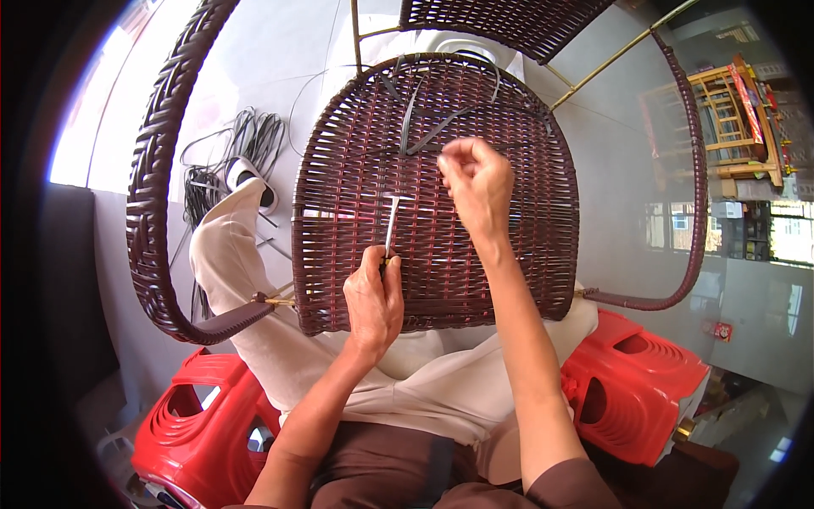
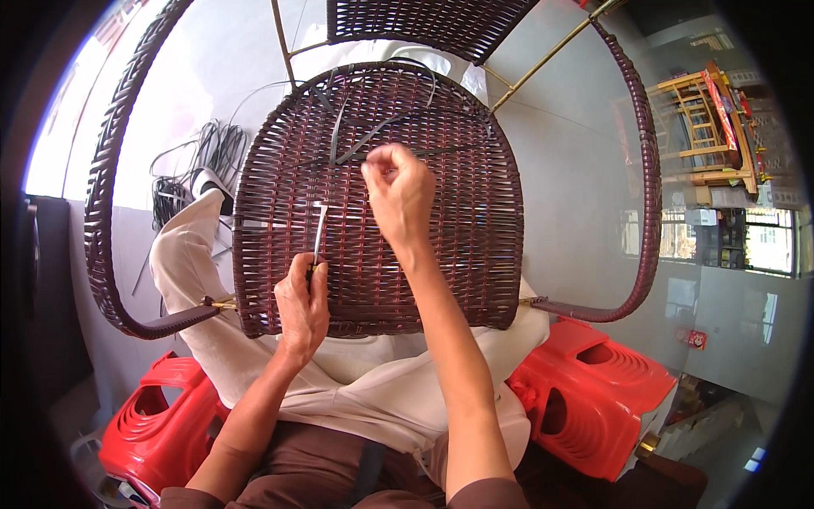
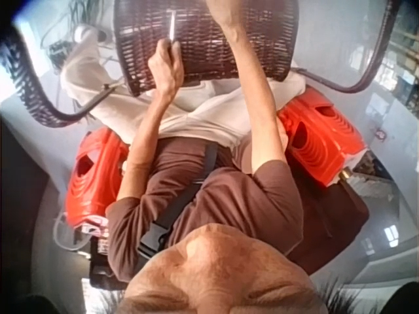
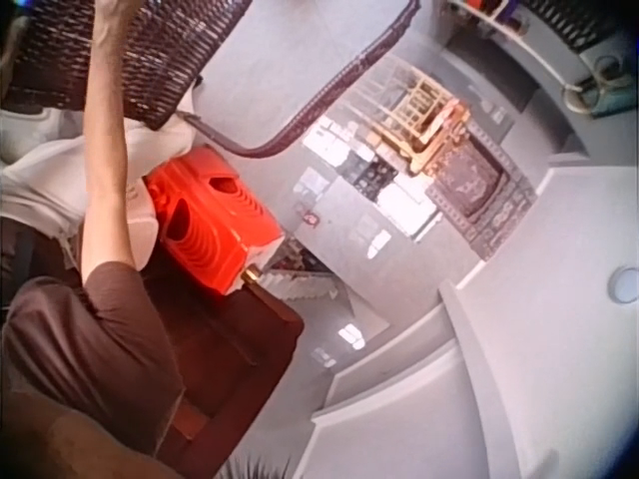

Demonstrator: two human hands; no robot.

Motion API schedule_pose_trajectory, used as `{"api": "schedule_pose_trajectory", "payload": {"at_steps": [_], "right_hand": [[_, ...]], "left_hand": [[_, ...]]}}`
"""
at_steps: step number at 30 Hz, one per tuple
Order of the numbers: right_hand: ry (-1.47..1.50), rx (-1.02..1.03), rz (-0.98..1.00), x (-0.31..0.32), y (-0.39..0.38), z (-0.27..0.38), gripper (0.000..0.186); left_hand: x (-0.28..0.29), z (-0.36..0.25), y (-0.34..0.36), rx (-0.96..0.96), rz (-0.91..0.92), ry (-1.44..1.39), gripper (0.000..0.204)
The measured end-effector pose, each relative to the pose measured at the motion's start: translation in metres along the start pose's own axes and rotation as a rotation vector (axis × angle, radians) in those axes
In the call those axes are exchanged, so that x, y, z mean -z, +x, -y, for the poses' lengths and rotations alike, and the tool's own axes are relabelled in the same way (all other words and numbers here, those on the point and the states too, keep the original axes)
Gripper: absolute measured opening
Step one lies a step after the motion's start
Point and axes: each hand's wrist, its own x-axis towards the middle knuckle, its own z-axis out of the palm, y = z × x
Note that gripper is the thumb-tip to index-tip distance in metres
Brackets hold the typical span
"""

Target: The person weaves replacement wicker strips into the seat of a chair, using a screwdriver to pry open gaps and guide the material through the existing weave.

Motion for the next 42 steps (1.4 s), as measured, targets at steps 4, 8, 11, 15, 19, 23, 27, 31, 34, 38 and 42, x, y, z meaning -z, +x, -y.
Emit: {"api": "schedule_pose_trajectory", "payload": {"at_steps": [4,8,11,15,19,23,27,31,34,38,42], "right_hand": [[-0.125,0.136,0.049,-0.001,-0.030,-0.006,0.008],[-0.205,0.207,0.083,-0.007,-0.038,0.003,0.009],[-0.306,0.219,0.101,-0.011,-0.044,0.002,0.012],[-0.348,0.262,0.069,-0.016,-0.045,0.007,0.011],[-0.321,0.191,0.107,-0.018,-0.044,0.008,0.009],[-0.315,0.183,0.077,-0.020,-0.048,0.005,0.010],[-0.373,0.151,0.094,-0.022,-0.050,0.011,0.010],[-0.395,0.087,0.097,-0.027,-0.050,0.015,0.011],[-0.315,-0.096,0.185,-0.024,-0.040,0.013,0.011],[-0.191,-0.171,0.313,-0.019,-0.030,0.013,0.012],[0.040,-0.108,0.220,-0.011,-0.024,0.000,0.010]], "left_hand": [[0.000,0.001,-0.001,0.017,0.016,-0.008,0.009],[0.000,0.000,0.000,0.014,0.012,-0.012,0.009],[-0.001,-0.001,0.000,-0.001,-0.002,-0.021,0.009],[0.000,-0.001,0.001,0.010,0.015,-0.020,0.009],[0.000,0.000,0.000,0.018,0.008,-0.033,0.010],[-0.005,0.006,0.000,-0.054,-0.060,-0.056,0.009],[-0.001,0.001,-0.001,0.031,0.009,-0.042,0.010],[-0.002,0.003,-0.001,0.001,-0.007,-0.025,0.010],[-0.003,0.001,0.000,-0.010,-0.013,-0.011,0.010],[-0.002,0.000,0.001,0.012,-0.008,0.025,0.009],[-0.003,0.001,0.001,-0.027,-0.037,0.007,0.008]]}}
